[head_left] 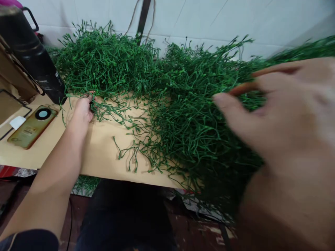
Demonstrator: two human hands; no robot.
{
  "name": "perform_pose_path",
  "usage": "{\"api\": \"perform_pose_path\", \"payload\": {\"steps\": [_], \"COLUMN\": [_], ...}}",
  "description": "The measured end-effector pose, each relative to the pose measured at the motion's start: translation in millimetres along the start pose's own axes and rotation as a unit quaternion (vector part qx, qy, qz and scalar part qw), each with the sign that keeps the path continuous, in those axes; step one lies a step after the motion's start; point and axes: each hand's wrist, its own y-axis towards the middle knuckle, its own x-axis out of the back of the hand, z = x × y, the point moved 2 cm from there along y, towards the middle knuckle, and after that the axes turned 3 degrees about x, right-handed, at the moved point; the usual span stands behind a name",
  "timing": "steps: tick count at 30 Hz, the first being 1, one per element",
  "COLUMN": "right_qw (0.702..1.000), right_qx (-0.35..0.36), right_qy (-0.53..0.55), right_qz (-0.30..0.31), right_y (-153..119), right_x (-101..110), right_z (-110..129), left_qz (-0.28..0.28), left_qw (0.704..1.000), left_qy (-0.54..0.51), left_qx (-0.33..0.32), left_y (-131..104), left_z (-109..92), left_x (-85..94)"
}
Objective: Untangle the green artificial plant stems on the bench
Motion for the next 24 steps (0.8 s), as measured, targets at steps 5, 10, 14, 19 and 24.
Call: {"api": "perform_pose_path", "payload": {"steps": [5, 10, 14, 19, 24], "right_qw": [0.985, 0.989, 0.995, 0.98, 0.982], "right_qx": [-0.1, -0.11, -0.016, 0.038, 0.01], "right_qy": [-0.126, -0.083, 0.035, 0.094, 0.061], "right_qz": [0.057, 0.05, 0.094, 0.173, 0.176], "right_y": [28, 36, 42, 63, 82], "right_x": [-39, -46, -81, -160, -205], "right_z": [25, 8, 47, 113, 120], "left_qz": [0.011, 0.011, 0.023, 0.022, 0.078], "left_qw": [1.0, 1.0, 0.999, 0.997, 0.994], "left_qy": [0.011, -0.003, -0.014, -0.02, 0.017], "left_qx": [-0.013, -0.019, -0.04, -0.073, -0.072], "left_y": [-4, -2, 1, 6, 16], "left_z": [0, -1, 0, 4, 5], "left_x": [-1.1, -4.4, -8.3, -8.2, -2.1]}}
